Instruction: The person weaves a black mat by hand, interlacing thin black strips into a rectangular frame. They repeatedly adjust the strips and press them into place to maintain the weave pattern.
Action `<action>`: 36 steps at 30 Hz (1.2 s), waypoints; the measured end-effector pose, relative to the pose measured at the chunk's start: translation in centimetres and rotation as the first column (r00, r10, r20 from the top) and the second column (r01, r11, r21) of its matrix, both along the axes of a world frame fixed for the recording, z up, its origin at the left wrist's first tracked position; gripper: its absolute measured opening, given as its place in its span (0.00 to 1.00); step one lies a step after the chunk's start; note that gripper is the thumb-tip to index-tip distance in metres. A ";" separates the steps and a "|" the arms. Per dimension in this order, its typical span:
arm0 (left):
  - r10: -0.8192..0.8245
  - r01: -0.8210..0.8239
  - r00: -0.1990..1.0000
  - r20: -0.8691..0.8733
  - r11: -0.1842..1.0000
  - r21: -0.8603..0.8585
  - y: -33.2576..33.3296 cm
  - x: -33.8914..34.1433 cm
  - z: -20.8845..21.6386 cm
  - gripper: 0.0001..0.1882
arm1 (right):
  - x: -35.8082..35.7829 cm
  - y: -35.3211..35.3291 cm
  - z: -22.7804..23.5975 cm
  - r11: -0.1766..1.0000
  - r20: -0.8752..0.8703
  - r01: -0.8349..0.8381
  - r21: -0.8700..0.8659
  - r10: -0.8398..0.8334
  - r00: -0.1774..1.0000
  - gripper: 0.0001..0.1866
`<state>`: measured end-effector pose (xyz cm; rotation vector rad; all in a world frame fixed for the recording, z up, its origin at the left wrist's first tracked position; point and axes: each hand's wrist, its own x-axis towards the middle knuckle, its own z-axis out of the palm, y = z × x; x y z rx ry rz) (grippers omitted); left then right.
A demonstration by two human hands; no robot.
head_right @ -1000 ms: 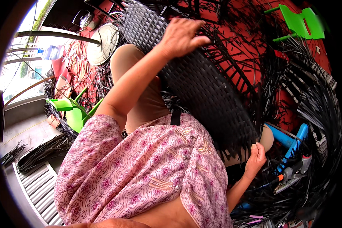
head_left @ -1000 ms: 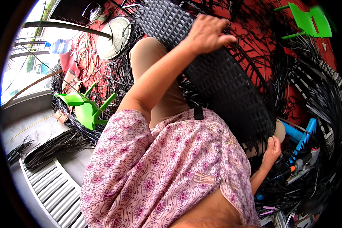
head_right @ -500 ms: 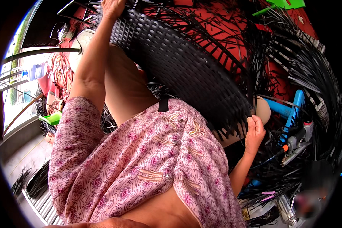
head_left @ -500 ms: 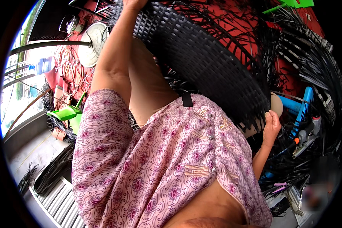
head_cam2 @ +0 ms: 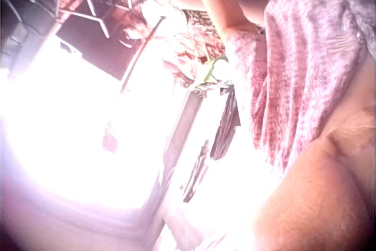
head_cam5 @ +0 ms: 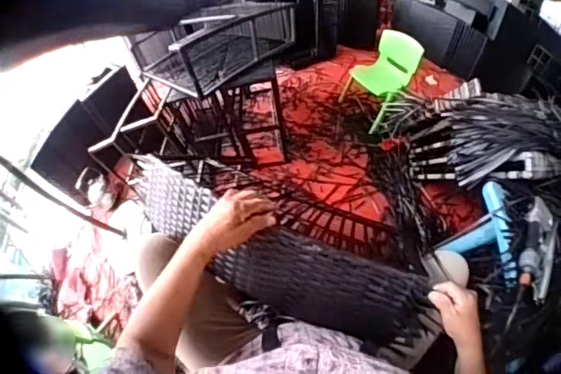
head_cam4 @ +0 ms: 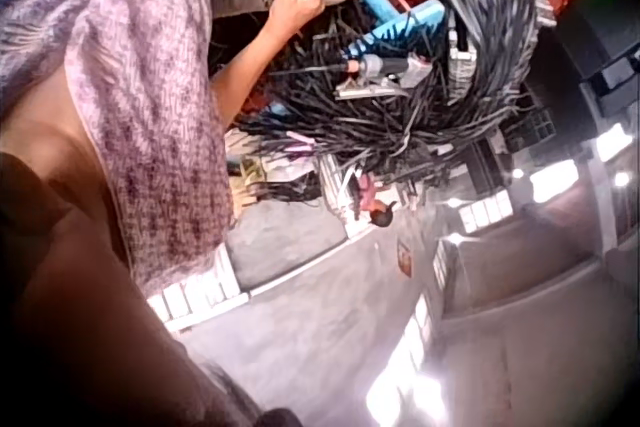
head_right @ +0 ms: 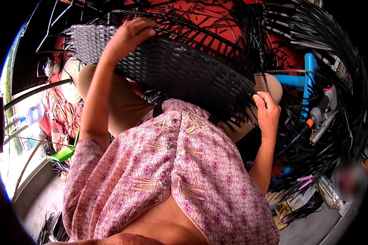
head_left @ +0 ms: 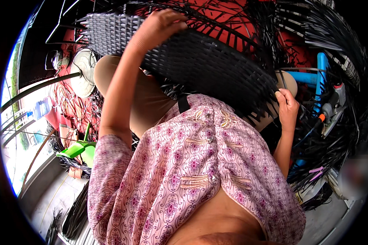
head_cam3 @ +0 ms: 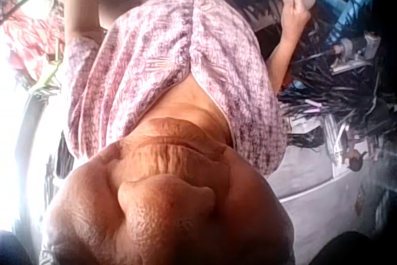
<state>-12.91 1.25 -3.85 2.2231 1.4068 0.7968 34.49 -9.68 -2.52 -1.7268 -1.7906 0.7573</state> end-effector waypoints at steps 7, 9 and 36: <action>-0.035 0.058 0.984 -0.174 0.989 0.133 -1.2 2.0 1.6 0.17 | -1.0 1.2 2.2 0.962 0.208 -0.169 0.213 0.124 0.970 0.11; -0.006 0.045 0.981 -0.195 0.979 0.198 -1.6 2.5 1.3 0.19 | -1.9 1.9 2.5 0.917 0.239 -0.171 0.360 0.086 0.967 0.16; -0.008 0.005 0.997 0.074 0.999 0.042 9.5 1.4 3.1 0.16 | -16.5 15.9 1.0 0.933 0.136 -0.174 0.314 0.138 0.981 0.16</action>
